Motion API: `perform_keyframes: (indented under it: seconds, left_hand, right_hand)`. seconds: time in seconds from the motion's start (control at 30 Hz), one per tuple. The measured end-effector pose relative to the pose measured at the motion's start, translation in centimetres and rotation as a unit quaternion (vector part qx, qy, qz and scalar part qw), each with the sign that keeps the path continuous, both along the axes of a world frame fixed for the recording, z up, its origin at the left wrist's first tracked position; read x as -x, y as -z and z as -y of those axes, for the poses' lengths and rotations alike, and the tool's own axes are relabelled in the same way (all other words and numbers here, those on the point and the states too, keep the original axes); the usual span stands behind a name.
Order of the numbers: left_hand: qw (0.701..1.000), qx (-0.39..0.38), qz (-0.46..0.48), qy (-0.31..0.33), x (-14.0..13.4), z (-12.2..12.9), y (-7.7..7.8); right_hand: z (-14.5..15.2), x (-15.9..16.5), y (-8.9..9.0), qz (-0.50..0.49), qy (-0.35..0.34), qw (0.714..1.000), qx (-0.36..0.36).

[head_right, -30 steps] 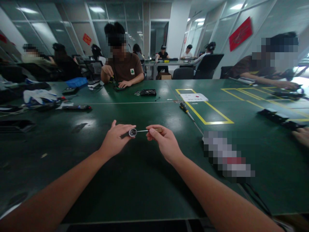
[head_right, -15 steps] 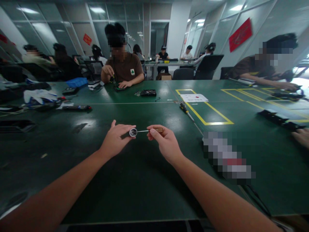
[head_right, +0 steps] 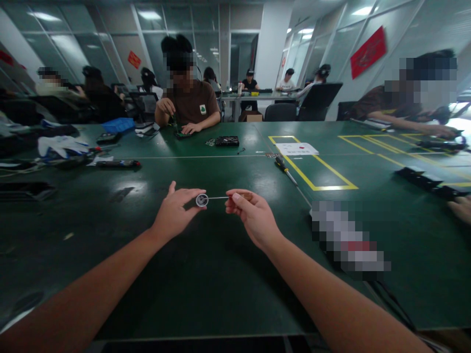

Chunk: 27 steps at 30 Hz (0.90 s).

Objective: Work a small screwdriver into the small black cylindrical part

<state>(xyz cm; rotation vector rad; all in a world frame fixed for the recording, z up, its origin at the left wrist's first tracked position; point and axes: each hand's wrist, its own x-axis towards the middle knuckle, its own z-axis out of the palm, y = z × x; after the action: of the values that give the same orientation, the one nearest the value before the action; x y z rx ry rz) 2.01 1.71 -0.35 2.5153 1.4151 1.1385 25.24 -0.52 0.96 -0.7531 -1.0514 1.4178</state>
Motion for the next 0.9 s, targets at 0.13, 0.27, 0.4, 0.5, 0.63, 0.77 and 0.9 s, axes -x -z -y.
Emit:
perform_keyframes:
  seconds: [0.13,0.27,0.4,0.5,0.63,0.77,0.9]
  left_hand:
    - [1.000,-0.005,0.007,0.002,-0.02,-0.09,0.16]
    - [1.000,-0.009,0.003,0.005,0.04,-0.11,0.19]
    - [1.000,-0.011,0.004,0.004,0.00,-0.02,0.09]
    - [1.000,-0.008,0.009,0.003,-0.04,0.00,0.04]
    - [1.000,-0.009,0.024,-0.002,-0.02,-0.08,0.08]
    - [0.999,-0.015,0.036,0.011,-0.04,-0.20,0.24]
    - [0.999,-0.020,0.042,0.028,-0.15,-0.16,0.25]
  right_hand:
    - [0.06,-0.07,0.29,0.049,0.014,0.998,-0.035]
    - [0.12,-0.21,0.49,0.109,0.020,0.991,-0.073]
    - [0.53,-0.21,0.19,0.163,0.019,0.982,-0.096]
    - [0.75,-0.18,0.01,0.186,0.021,0.978,-0.087]
    - [0.36,-0.18,0.22,0.120,-0.007,0.992,-0.029]
    - [-0.14,-0.03,0.26,0.003,-0.034,0.999,0.031]
    - [0.00,0.06,0.12,0.021,-0.006,1.000,0.004]
